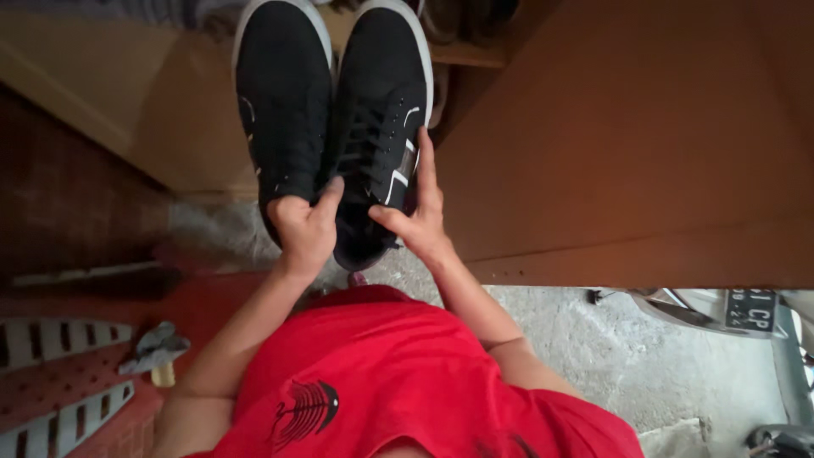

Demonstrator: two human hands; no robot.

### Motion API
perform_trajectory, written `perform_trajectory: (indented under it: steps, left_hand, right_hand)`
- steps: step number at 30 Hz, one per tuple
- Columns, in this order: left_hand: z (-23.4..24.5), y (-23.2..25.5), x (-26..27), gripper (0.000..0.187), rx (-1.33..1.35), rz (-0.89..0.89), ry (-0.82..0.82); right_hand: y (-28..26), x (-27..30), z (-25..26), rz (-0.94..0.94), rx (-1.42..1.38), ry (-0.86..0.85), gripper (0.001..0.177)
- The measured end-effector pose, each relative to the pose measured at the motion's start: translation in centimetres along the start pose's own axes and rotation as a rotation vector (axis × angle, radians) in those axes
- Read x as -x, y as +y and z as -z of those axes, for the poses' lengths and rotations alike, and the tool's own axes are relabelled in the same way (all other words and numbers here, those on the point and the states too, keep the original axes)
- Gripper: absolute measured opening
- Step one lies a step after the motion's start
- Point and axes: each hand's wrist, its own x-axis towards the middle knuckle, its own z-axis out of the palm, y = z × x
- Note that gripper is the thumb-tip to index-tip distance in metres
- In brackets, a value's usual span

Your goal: The person retrieves a pair of black sneakers from a wooden shoe cabinet, then uses a white cloth to wipe the shoes. The person wipes the uppers and sides of both shoes repeatedly before placing them back into the cabinet.

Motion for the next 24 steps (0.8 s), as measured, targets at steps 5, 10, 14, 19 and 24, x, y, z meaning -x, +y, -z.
perform_trajectory:
  steps: [5,10,14,19,24]
  left_hand:
    - [0.5,1.3,0.3,0.025,0.001,0.017,0.029]
    - [1.1,1.1,0.4,0.021,-0.11,0.186,0.054]
    - [1.0,1.4,-0.7,0.024,-0.007,0.138,0.123]
    - [-0.3,4.8,-1.1,0.021,0.2,0.091,0.194]
    - [-1.7,10.3,-5.4,0.022,-0.111,-0.344,0.088]
  right_hand:
    - [0.4,0.3,-0.1,-0.023,-0.091,-0.052,0.118]
    - [-0.1,-0.4,-0.2,0.034,0.012,-0.124,0.119]
    - [-2.3,-0.5,-0.1,0.393,0.357,0.003,0.116]
    - [-5.8,0.1,0.4,1.11,0.601,0.173,0.106]
    - [-8.8,-3.3,3.0,0.961,0.706,0.219,0.098]
